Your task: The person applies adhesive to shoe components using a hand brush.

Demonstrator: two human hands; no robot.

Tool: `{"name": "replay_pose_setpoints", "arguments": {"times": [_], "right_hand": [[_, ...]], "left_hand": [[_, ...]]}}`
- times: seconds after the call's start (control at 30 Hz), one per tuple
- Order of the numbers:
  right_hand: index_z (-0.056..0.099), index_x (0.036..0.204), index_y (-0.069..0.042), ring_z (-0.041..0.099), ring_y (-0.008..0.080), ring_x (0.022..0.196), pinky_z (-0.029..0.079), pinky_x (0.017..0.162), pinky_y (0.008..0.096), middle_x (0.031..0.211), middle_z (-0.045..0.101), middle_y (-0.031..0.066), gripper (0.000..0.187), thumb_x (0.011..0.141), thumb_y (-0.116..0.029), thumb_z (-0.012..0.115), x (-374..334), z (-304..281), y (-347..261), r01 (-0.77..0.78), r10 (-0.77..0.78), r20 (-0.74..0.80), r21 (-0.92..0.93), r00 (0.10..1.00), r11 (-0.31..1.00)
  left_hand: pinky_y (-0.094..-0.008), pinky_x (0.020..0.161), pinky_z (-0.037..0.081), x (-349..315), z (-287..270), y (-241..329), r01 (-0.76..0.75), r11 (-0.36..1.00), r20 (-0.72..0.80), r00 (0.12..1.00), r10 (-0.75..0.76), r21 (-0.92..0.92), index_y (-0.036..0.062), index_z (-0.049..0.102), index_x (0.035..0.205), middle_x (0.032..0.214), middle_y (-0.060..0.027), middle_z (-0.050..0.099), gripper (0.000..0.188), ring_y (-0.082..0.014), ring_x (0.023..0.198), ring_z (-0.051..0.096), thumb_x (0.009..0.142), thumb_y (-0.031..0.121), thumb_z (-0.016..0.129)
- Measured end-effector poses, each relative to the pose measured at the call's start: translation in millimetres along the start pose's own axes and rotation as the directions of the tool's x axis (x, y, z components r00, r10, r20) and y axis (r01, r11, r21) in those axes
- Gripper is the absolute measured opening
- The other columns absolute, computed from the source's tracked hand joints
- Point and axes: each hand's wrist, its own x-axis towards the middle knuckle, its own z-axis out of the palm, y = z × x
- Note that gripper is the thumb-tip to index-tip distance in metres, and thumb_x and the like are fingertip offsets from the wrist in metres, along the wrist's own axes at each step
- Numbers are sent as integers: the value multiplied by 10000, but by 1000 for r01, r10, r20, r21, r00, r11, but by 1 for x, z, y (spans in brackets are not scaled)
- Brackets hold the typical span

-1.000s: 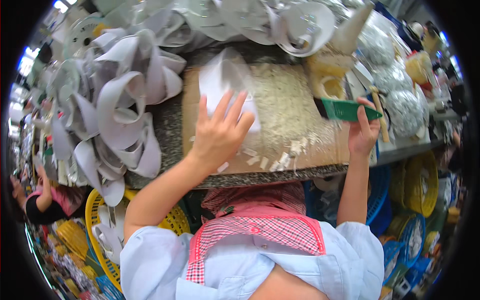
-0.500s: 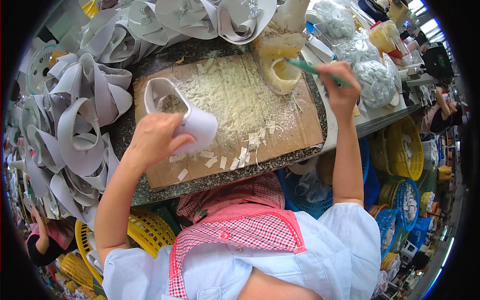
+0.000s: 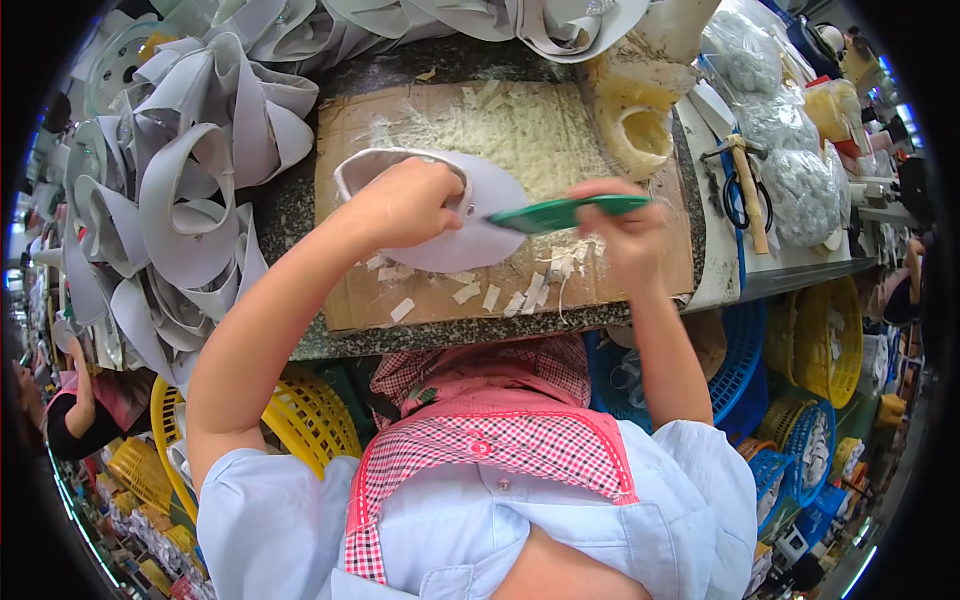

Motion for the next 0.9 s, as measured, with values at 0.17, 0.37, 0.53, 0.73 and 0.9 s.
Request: {"name": "replay_pose_setpoints", "arguments": {"times": [0.17, 0.37, 0.53, 0.73, 0.9], "right_hand": [[627, 858, -39, 545, 90, 616, 439, 541, 203, 778, 619, 32, 153, 721, 22, 594, 32, 23, 23, 147, -157, -134, -79, 979, 986], [643, 819, -41, 609, 155, 710, 475, 607, 254, 779, 637, 95, 186, 666, 60, 608, 6, 27, 5, 374, -282, 353, -227, 892, 899], [627, 838, -21, 603, 154, 685, 483, 615, 245, 804, 635, 80, 154, 712, 54, 579, 18, 29, 26, 296, -272, 130, -227, 953, 928], [578, 897, 33, 564, 142, 597, 463, 525, 233, 754, 598, 92, 146, 751, 26, 573, 7, 5, -8, 76, -77, -7, 279, 997, 957], [559, 931, 47, 544, 138, 559, 431, 476, 209, 773, 583, 112, 167, 771, 5, 576, 21, 26, -22, 434, -391, -212, 220, 895, 874]], "left_hand": [[-352, 663, 433, -6, -15, -10, -46, 998, 187, 981, 51, -31, -9, 573, 932, 769, -182, 585, 303, -281, 733, 572, 643, 80, 600], [-357, 713, 442, -31, -15, -7, -105, 957, 178, 982, 58, 270, 30, 566, 939, 784, -145, 588, 378, -297, 791, 565, 571, 46, 648], [-342, 683, 456, -21, -22, -6, -74, 992, 333, 942, 37, 100, 2, 569, 904, 852, -171, 605, 310, -278, 773, 588, 609, 84, 613], [-276, 720, 445, -44, 2, -18, 44, 791, 187, 978, 90, -610, 18, 497, 1131, 907, -111, 600, 464, -165, 801, 578, 696, 118, 622], [-313, 803, 415, -49, 13, 5, -44, 104, -46, 999, -11, -994, 79, 165, 1338, 1130, -89, 508, 730, -167, 1018, 489, 814, 500, 451]]}}
